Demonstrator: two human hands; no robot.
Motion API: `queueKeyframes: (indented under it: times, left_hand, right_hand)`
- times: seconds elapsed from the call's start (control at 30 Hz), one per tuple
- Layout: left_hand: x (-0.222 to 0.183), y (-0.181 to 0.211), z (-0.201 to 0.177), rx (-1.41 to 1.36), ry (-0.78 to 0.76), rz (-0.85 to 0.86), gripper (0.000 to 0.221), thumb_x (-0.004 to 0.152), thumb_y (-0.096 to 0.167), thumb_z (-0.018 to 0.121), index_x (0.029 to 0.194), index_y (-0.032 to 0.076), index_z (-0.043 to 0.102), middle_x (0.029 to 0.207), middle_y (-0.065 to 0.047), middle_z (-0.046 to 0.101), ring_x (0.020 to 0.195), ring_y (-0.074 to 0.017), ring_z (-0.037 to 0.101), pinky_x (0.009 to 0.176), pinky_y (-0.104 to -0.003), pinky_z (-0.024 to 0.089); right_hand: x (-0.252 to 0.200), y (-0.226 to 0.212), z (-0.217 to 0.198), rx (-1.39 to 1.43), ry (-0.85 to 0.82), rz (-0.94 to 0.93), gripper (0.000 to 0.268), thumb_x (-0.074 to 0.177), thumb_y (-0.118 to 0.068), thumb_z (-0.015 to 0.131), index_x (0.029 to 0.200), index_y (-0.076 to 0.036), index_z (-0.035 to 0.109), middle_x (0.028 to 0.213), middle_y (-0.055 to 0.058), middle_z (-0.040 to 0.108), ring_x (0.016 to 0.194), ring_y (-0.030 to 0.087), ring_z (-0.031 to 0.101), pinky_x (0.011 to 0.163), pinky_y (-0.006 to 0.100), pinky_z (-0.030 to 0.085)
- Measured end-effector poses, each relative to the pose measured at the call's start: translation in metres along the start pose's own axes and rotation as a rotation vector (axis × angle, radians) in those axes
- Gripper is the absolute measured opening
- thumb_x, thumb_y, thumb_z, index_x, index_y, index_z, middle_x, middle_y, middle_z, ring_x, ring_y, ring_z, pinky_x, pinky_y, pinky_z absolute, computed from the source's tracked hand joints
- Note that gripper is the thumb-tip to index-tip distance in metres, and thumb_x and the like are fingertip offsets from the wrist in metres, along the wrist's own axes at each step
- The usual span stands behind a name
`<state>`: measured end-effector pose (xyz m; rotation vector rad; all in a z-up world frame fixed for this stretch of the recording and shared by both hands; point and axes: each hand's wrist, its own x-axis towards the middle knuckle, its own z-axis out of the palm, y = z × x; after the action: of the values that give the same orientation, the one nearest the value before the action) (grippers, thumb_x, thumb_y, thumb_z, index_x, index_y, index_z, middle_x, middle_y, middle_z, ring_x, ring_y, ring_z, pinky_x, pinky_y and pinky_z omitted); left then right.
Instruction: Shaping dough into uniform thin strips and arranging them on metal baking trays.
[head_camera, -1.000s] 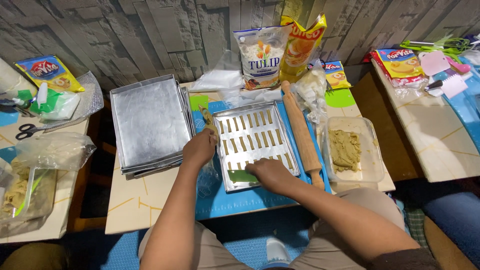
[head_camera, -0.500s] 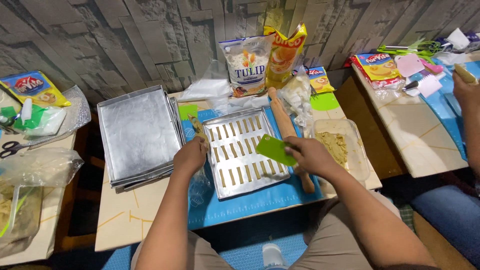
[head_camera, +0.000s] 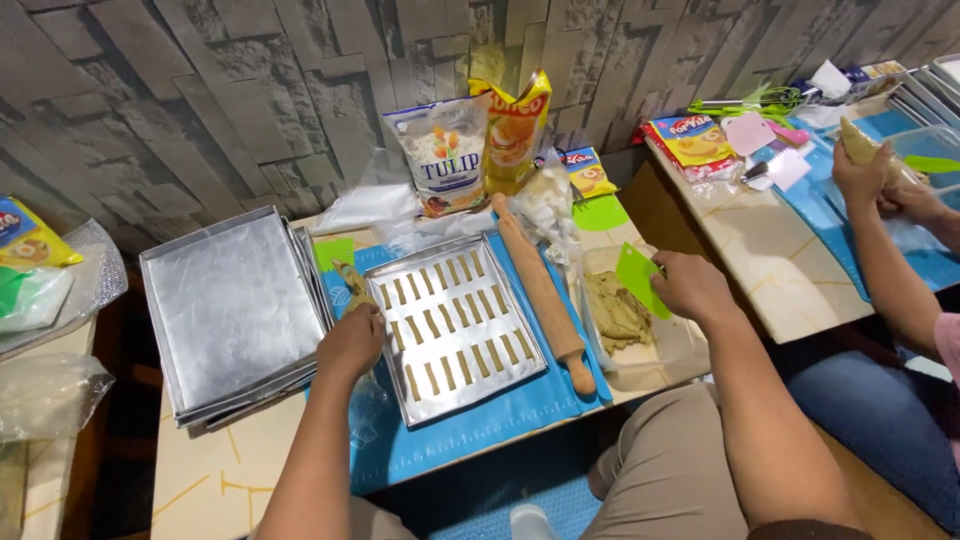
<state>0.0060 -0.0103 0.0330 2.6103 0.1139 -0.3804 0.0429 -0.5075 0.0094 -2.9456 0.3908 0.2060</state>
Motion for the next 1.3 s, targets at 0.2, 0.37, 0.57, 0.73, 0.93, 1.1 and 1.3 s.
queueKeyframes:
  times: [0.2, 0.37, 0.57, 0.73, 0.93, 1.1, 1.3]
  left_hand:
    - [0.0, 0.004, 0.004, -0.032, 0.007, -0.019, 0.044, 0.106, 0.025, 0.045, 0.141, 0.003, 0.06, 0.125, -0.025, 0.071, 0.118, -0.0414, 0.068, 0.097, -0.053, 0.054]
    - [-0.003, 0.008, 0.001, -0.04, 0.004, -0.023, 0.045, 0.106, 0.026, 0.045, 0.142, 0.003, 0.06, 0.126, -0.025, 0.071, 0.118, -0.0415, 0.068, 0.097, -0.053, 0.054]
    - [-0.007, 0.009, -0.004, -0.032, 0.006, -0.008, 0.045, 0.106, 0.027, 0.044, 0.141, 0.004, 0.06, 0.128, -0.027, 0.07, 0.122, -0.0439, 0.066, 0.101, -0.054, 0.052]
    - [-0.005, 0.006, -0.001, -0.03, 0.026, -0.004, 0.044, 0.106, 0.026, 0.044, 0.141, 0.004, 0.061, 0.128, -0.026, 0.07, 0.121, -0.043, 0.067, 0.101, -0.054, 0.052]
    - [-0.006, 0.004, 0.0, -0.034, 0.032, -0.015, 0.044, 0.106, 0.026, 0.045, 0.142, 0.005, 0.06, 0.128, -0.025, 0.07, 0.121, -0.043, 0.067, 0.1, -0.054, 0.053]
    - [-0.001, -0.002, 0.003, -0.032, 0.05, -0.003, 0.044, 0.107, 0.027, 0.043, 0.141, 0.005, 0.061, 0.126, -0.023, 0.071, 0.12, -0.0408, 0.068, 0.097, -0.054, 0.054]
    - [0.005, -0.021, -0.001, -0.221, 0.137, -0.014, 0.04, 0.107, 0.027, 0.047, 0.137, 0.007, 0.064, 0.123, -0.021, 0.072, 0.116, -0.0421, 0.068, 0.095, -0.055, 0.053]
  right_hand:
    - [0.02, -0.015, 0.035, -0.113, -0.09, -0.055, 0.041, 0.094, -0.029, 0.058, 0.132, -0.019, 0.071, 0.11, 0.018, 0.078, 0.106, 0.041, 0.073, 0.09, 0.051, 0.059]
    - [0.002, -0.042, 0.031, -0.088, -0.189, -0.132, 0.039, 0.092, -0.029, 0.06, 0.128, -0.02, 0.073, 0.112, 0.018, 0.077, 0.112, 0.041, 0.071, 0.095, 0.051, 0.057]
    - [-0.003, -0.039, 0.003, -0.037, -0.13, -0.087, 0.04, 0.093, -0.025, 0.06, 0.127, -0.009, 0.072, 0.112, 0.025, 0.076, 0.11, 0.045, 0.071, 0.092, 0.053, 0.057]
    - [-0.007, -0.046, 0.005, -0.024, -0.086, -0.065, 0.039, 0.093, -0.026, 0.058, 0.124, -0.007, 0.073, 0.107, 0.025, 0.076, 0.106, 0.046, 0.072, 0.089, 0.054, 0.058]
    - [-0.004, -0.058, 0.013, -0.037, -0.16, -0.142, 0.04, 0.092, -0.026, 0.057, 0.125, -0.01, 0.072, 0.109, 0.024, 0.076, 0.109, 0.047, 0.071, 0.091, 0.056, 0.057]
    - [-0.006, -0.049, 0.002, -0.103, 0.057, -0.085, 0.039, 0.092, -0.02, 0.057, 0.125, -0.005, 0.071, 0.101, 0.026, 0.076, 0.097, 0.047, 0.074, 0.084, 0.057, 0.058]
    - [-0.002, -0.073, 0.031, 0.142, 0.304, -0.419, 0.031, 0.101, -0.03, 0.056, 0.129, -0.022, 0.065, 0.106, 0.014, 0.074, 0.107, 0.037, 0.07, 0.093, 0.049, 0.055]
